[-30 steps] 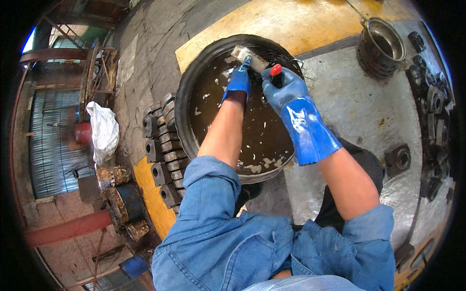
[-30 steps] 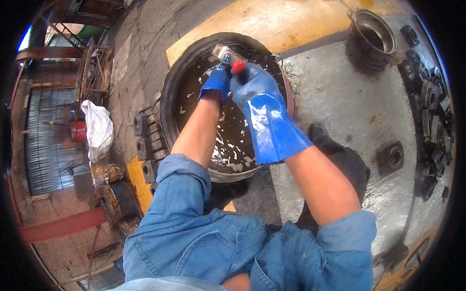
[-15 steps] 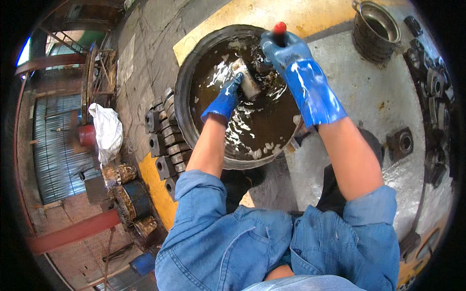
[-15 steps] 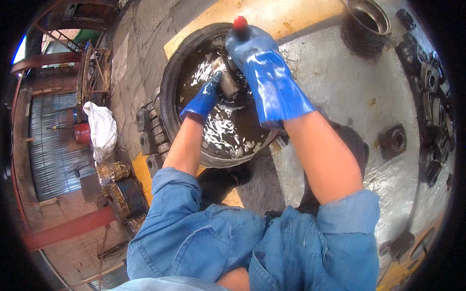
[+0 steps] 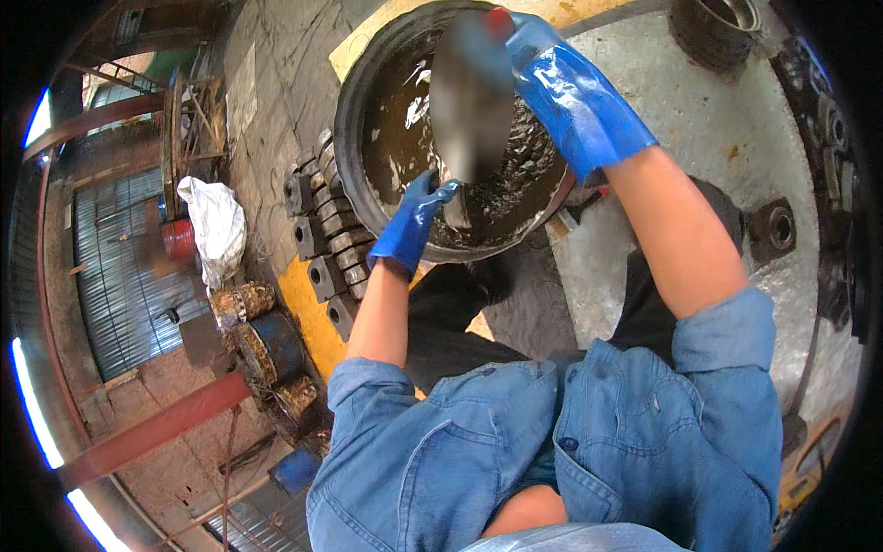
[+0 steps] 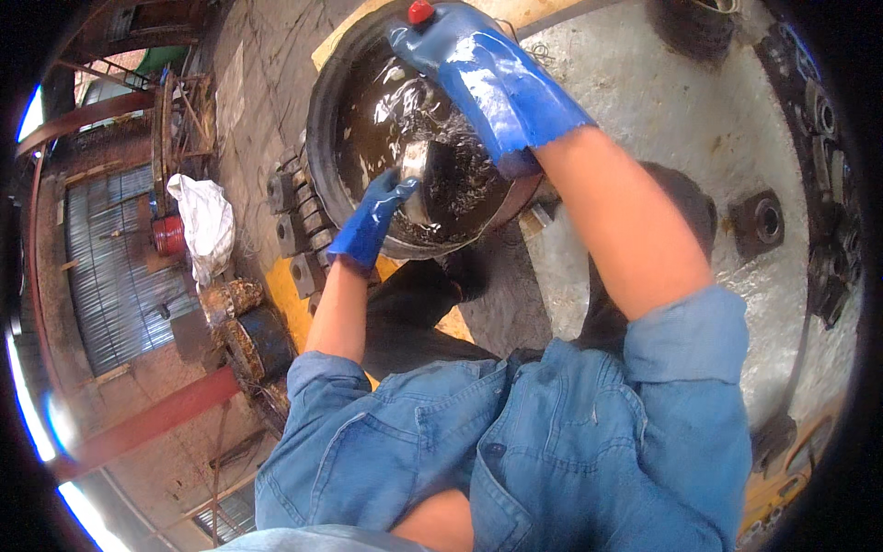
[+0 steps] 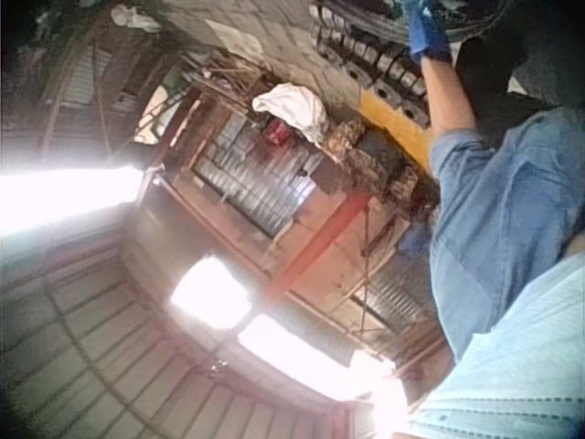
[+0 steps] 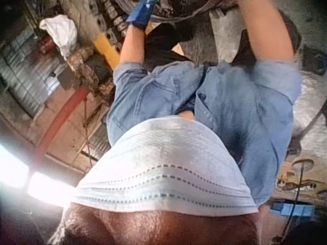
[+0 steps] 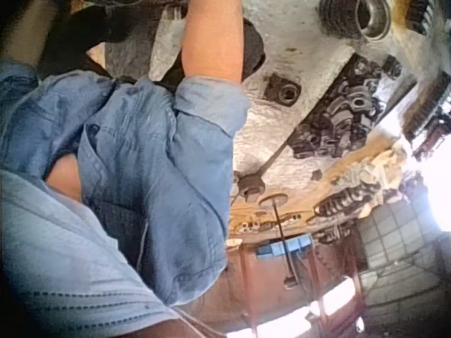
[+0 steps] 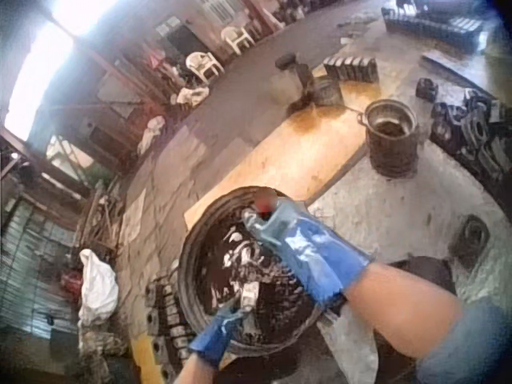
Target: The person cleans various metal components by scrubbing them with a brush inside a large tub of dark liquid. The person removes individual metal parts from the tub, brushes their surfaces, and places them onto a nearby metal work surface.
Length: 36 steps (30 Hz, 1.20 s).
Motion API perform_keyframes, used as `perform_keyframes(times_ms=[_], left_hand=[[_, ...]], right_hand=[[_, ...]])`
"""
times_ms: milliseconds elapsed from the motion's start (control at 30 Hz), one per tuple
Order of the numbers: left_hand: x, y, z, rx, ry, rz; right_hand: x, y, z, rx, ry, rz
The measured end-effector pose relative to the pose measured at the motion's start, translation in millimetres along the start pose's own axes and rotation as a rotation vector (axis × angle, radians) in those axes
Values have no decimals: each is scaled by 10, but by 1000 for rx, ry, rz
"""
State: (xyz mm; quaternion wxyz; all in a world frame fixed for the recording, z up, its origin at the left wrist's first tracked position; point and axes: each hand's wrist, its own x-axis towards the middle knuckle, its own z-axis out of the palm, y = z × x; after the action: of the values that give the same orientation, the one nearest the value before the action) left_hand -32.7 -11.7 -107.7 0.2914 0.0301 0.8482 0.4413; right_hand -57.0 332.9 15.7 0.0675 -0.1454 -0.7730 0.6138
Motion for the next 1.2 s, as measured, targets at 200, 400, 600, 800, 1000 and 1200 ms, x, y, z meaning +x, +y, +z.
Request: perform_keyframes(times_ms=[200, 400, 600, 800, 1000, 1200], left_hand=[[-443, 867, 659, 612, 268, -131], [-317, 429, 541, 353, 361, -83], [66, -96, -25, 97, 240, 96], [172, -814, -435, -203, 205, 47], [146, -173, -479, 383, 287, 785], [-256, 160, -475, 283, 47, 138]], right_hand=[[181, 243, 432, -330, -186, -66], [177, 542, 707, -326, -137, -151], [-102, 418, 520, -257, -261, -132], [-242, 446, 728, -215, -492, -13], [-453, 982, 1315, 40, -563, 4], [-744, 1003, 1495, 351, -543, 403]])
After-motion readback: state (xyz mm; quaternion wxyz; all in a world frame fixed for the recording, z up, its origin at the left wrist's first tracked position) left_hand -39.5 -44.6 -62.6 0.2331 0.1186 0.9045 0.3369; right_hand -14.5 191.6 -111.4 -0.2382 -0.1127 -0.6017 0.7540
